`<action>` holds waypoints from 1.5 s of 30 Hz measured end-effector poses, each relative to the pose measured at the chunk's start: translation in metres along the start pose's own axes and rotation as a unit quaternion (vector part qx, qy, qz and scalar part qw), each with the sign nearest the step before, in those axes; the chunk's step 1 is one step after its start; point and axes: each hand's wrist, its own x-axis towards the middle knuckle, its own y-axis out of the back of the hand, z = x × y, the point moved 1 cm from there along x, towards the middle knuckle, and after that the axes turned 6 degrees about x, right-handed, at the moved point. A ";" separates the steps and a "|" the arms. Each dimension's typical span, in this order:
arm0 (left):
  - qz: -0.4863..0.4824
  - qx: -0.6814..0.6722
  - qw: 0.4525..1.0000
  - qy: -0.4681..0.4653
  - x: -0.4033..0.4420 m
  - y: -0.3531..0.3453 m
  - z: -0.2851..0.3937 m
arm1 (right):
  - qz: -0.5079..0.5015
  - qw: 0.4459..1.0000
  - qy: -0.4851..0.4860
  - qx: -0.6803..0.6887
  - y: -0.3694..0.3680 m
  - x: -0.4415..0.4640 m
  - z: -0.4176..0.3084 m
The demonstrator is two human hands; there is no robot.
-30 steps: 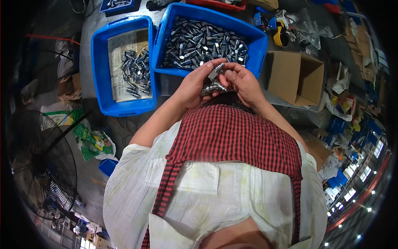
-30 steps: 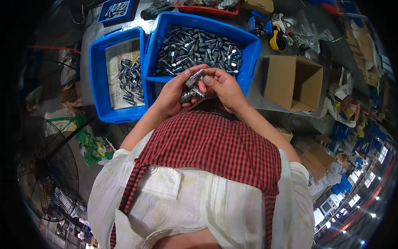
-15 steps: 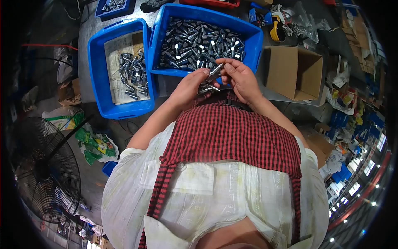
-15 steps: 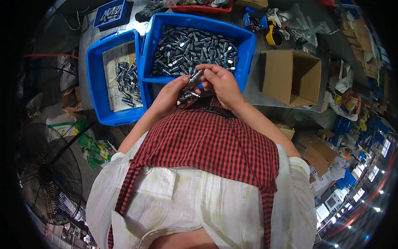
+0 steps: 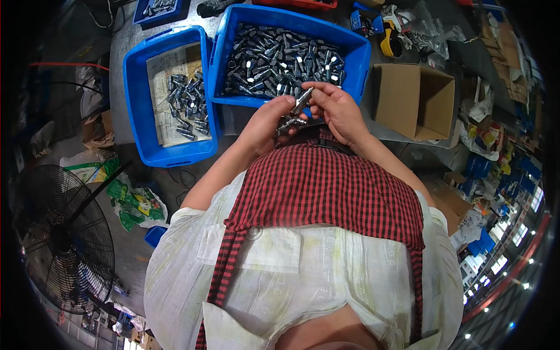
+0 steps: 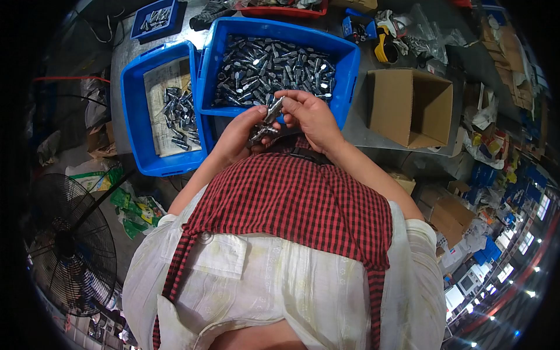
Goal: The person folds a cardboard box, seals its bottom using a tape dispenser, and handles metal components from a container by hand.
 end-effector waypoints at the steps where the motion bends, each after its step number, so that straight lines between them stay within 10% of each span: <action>1: 0.000 0.000 1.000 0.000 0.002 0.000 -0.003 | 0.000 1.000 0.000 0.000 0.001 0.001 0.001; 7: 0.127 0.332 0.891 -0.281 0.009 -0.001 -0.008 | -0.003 0.999 -0.021 -0.032 0.002 0.000 0.000; 45: 0.178 0.396 0.862 -0.262 0.003 -0.005 -0.008 | -0.026 0.999 -0.038 -0.029 -0.002 -0.004 -0.001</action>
